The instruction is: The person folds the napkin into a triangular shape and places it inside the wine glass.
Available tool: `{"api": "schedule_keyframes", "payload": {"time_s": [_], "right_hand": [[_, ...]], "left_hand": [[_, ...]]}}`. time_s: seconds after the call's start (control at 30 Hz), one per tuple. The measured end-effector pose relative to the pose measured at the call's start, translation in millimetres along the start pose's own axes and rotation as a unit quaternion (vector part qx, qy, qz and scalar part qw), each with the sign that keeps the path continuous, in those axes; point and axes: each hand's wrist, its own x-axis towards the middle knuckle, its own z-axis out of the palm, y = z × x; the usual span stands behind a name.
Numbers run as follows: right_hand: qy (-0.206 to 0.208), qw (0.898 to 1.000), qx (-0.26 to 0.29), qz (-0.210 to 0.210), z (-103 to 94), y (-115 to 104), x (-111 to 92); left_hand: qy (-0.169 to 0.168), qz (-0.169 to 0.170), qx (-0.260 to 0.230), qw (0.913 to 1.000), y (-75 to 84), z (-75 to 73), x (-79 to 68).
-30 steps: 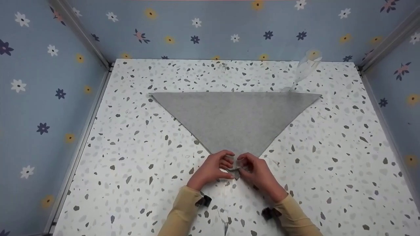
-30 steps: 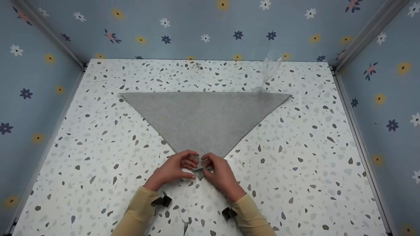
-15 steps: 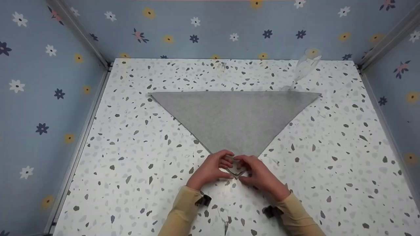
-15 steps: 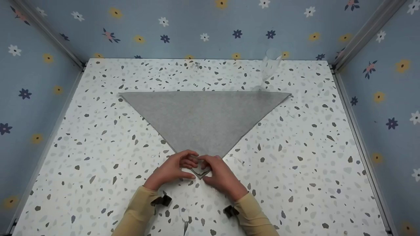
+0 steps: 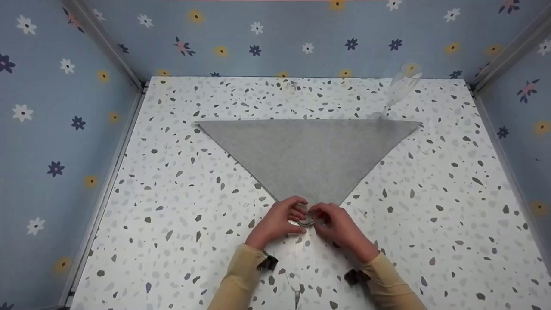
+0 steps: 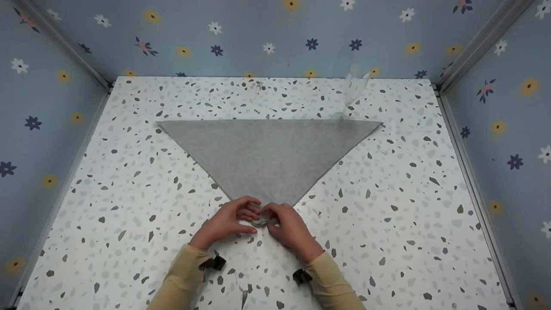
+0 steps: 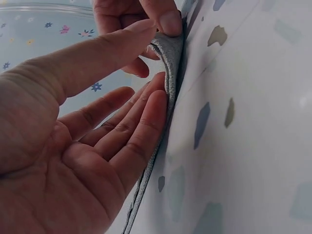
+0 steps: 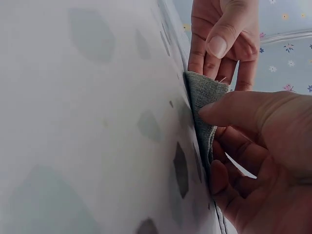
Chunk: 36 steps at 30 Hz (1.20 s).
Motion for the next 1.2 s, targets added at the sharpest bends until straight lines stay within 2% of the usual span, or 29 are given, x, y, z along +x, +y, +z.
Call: {"api": "schedule_keyframes", "payload": {"time_s": [0.07, 0.23, 0.3, 0.57, 0.8, 0.97, 1.1, 1.2], "right_hand": [[0.0, 1.0, 0.02, 0.011, -0.8, -0.6, -0.2], [0.011, 0.997, 0.071, 0.024, -2.1, -2.2, 0.4], [0.021, 0.996, 0.079, 0.023, -2.3, -2.3, 1.2], [0.051, 0.994, 0.093, 0.005, -0.1, -1.0, 1.0], [0.086, 0.994, 0.065, 0.015, -0.6, -0.7, 0.1], [0.085, 0.994, 0.07, 0.024, -3.4, 1.1, -1.2], [0.077, 0.993, 0.087, 0.025, -6.6, 4.2, -1.9], [0.073, 0.992, 0.098, 0.023, -8.5, 5.6, -1.2]], "left_hand": [[0.001, 0.004, -0.003, 1.0, 7.8, 0.7, -1.1], [0.004, 0.011, 0.018, 0.9998, 8.7, 1.7, 0.6], [0.009, 0.015, 0.039, 0.9991, 1.5, 2.0, 3.3], [0.045, 0.04, 0.1, 0.9932, 1.3, 2.7, 6.3], [0.066, 0.053, 0.139, 0.9866, -0.1, 1.8, 9.3], [0.089, 0.044, 0.134, 0.9861, -1.3, 3.4, 11.7], [0.115, 0.032, 0.11, 0.9867, -2.5, 4.4, 13.4], [0.127, 0.037, 0.086, 0.9875, -3.1, 5.1, 14.7]]}}
